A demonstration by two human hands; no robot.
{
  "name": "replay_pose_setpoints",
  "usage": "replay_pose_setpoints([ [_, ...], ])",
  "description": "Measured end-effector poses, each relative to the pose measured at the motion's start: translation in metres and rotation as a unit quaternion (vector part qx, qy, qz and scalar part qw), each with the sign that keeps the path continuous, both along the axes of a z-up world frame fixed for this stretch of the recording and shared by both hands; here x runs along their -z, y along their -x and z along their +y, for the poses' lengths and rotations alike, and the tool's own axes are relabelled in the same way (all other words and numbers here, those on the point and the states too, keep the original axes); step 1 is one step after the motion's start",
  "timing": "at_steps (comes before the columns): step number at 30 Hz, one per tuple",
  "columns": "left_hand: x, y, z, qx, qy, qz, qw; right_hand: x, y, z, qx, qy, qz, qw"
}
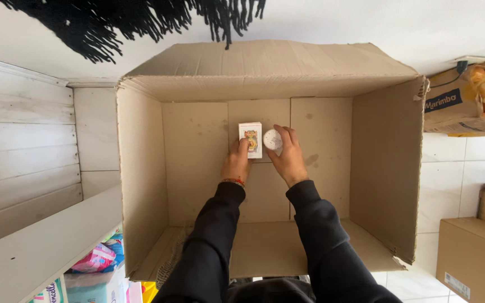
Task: The person picks up various grocery and personal care items from a shelf and places them into a cardboard box on the floor.
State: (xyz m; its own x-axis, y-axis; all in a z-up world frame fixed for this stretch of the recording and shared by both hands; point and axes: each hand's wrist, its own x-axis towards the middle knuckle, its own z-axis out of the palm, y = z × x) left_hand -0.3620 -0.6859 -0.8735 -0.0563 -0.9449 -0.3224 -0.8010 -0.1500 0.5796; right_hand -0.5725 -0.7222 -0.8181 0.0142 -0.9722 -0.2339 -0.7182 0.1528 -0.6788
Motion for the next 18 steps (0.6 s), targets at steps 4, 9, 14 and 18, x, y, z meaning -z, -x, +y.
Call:
replay_pose_setpoints([
  [4, 0.011, 0.003, -0.002, 0.041, 0.052, -0.048, 0.997, 0.012, 0.001, 0.003, -0.005, 0.015, 0.006, 1.000],
  [9, -0.005, -0.001, -0.012, 0.024, -0.040, -0.025, 0.999, -0.027, -0.006, 0.002, 0.006, -0.049, -0.008, 0.999],
  [14, -0.094, 0.001, -0.026, -0.049, -0.130, 0.036, 0.990, -0.086, -0.009, 0.013, 0.009, -0.021, -0.025, 0.999],
  [18, -0.160, 0.008, -0.015, -0.071, -0.028, 0.078, 0.994, -0.150, -0.024, 0.017, -0.015, 0.123, -0.030, 0.992],
])
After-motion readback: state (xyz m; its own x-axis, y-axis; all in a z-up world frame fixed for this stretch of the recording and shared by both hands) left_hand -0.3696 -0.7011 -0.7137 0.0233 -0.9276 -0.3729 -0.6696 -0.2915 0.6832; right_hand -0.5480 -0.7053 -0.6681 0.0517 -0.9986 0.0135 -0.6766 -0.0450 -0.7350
